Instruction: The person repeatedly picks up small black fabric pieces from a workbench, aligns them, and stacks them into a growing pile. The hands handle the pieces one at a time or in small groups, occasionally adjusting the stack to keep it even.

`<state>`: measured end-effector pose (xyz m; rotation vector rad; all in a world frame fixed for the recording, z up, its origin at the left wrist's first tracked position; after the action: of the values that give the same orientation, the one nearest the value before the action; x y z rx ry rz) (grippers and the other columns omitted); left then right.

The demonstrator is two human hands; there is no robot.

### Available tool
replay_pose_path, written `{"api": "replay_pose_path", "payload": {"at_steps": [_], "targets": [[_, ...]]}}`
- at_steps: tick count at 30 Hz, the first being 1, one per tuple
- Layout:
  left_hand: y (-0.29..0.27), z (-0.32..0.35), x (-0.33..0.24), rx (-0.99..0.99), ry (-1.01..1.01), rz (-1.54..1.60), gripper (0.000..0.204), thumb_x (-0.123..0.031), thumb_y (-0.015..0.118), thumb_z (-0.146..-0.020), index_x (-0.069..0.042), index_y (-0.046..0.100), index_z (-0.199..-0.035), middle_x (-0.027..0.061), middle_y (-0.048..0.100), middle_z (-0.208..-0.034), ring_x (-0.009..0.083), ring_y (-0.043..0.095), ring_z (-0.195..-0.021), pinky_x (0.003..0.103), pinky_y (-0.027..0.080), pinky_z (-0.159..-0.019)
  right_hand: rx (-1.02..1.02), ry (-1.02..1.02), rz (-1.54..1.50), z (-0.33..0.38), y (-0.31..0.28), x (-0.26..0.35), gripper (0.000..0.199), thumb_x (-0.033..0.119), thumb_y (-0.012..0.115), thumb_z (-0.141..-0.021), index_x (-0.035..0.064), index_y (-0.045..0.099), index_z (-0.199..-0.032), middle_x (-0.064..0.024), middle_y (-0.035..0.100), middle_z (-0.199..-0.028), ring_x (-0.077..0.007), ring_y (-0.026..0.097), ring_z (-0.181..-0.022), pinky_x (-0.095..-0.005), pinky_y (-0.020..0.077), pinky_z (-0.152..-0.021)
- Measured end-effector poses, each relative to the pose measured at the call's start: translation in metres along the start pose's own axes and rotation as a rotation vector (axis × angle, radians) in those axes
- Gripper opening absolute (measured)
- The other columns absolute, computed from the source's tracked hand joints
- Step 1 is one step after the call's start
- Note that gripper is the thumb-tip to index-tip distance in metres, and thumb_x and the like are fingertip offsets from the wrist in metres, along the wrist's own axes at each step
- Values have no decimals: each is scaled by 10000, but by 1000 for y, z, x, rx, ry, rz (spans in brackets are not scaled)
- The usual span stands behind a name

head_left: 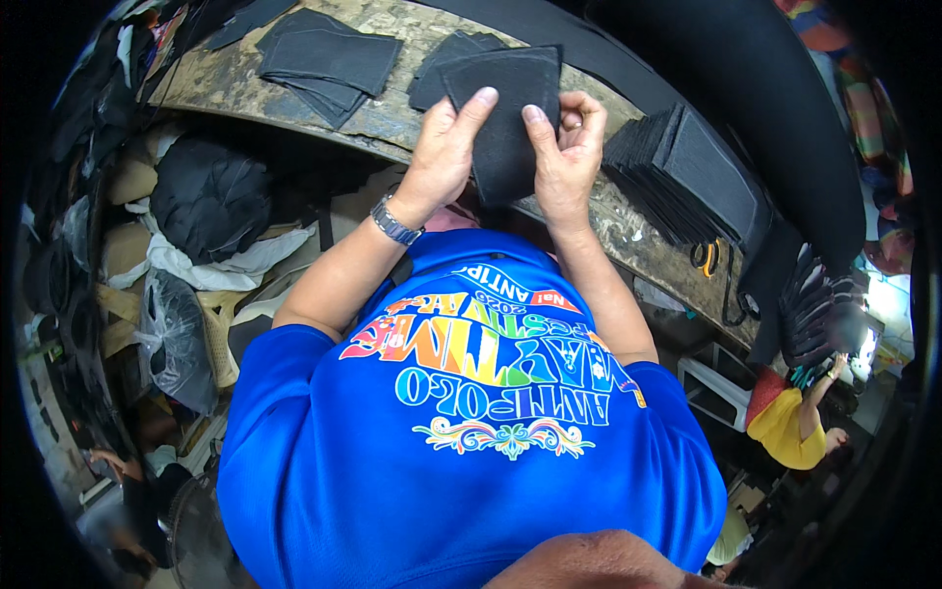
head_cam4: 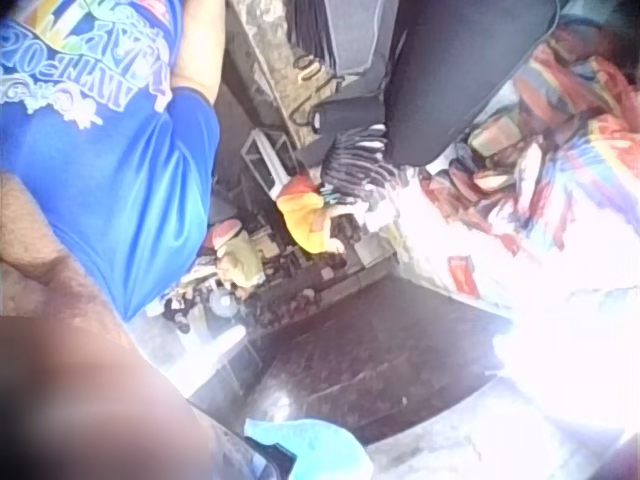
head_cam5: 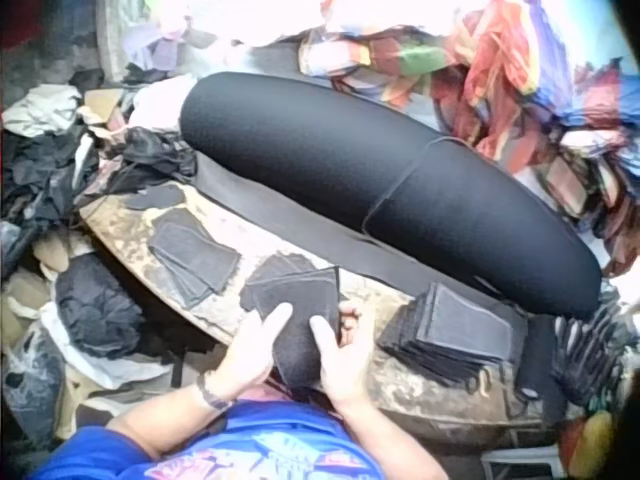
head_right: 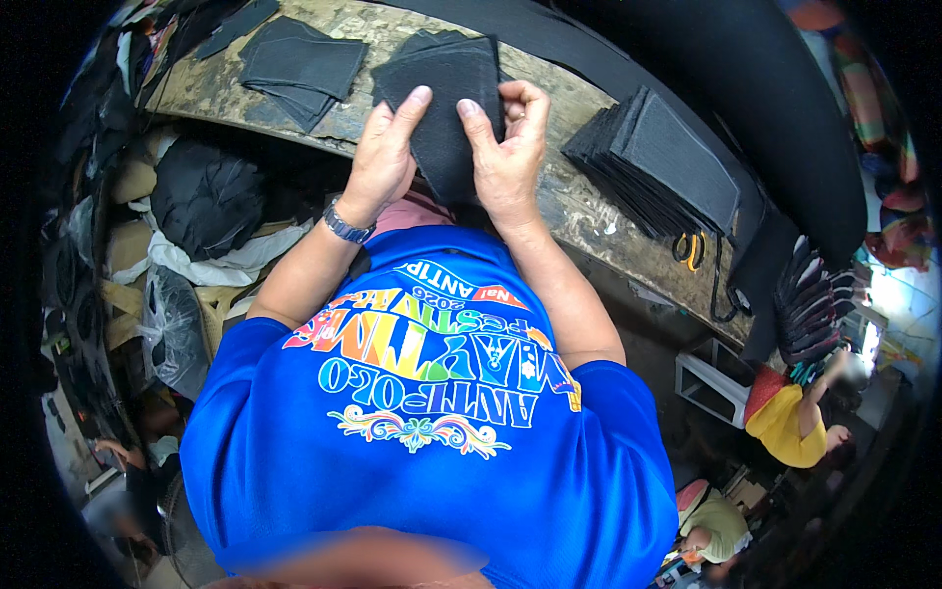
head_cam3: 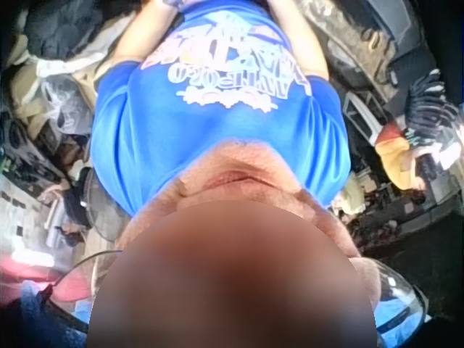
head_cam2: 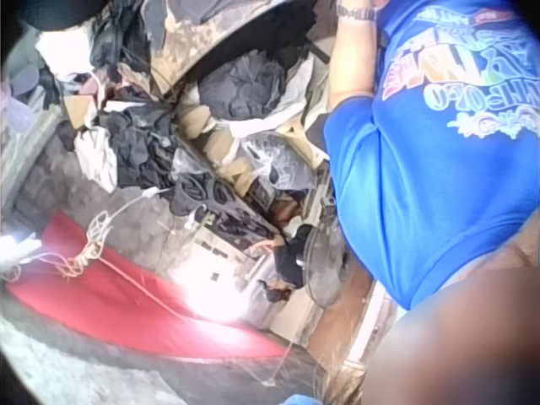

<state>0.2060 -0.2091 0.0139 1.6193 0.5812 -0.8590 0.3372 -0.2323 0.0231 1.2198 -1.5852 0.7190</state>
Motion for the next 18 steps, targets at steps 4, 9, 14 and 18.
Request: {"api": "replay_pose_path", "payload": {"at_steps": [4,9,14,18], "targets": [[-6,3,-1,-37,-103,-38,200,-129,556,-1009,-16,621,-1160,74,665,-1154,136,624,-1052,283,490,-918,132,282,-54,-1,-8,21,296,67,681,-914,-23,569,-1173,-33,638,-1002,-78,584,-907,-220,476,-802],[-5,7,-5,246,-145,-117,349,-259,458,-1054,-6,569,-1266,124,627,-1231,208,636,-1097,330,489,-975,310,117,205,-40,-99,119,267,52,680,-905,-17,636,-1159,-32,665,-1019,-69,608,-923,-210,487,-815],[-1,4,4,302,-193,-290,314,-205,521,-1029,-2,597,-1257,85,640,-1208,167,630,-1107,288,492,-961,584,254,554,-122,-178,148,225,150,658,-923,13,651,-1102,14,638,-971,-62,572,-908,-227,453,-859],[17,5,21,382,-190,-367,277,-174,546,-1016,-11,631,-1223,53,650,-1186,129,610,-1093,259,475,-950,736,358,752,-149,-214,107,239,189,664,-910,30,651,-1089,39,617,-944,-65,552,-899,-236,434,-875]]}}
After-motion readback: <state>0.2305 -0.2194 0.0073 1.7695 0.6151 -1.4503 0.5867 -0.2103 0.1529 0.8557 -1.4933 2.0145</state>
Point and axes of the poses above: each hand's wrist, its own z-axis away from the middle knuckle, its own y-axis out of the palm, x = y × z, the point moved 3 cm from there along -z, towards the middle knuckle
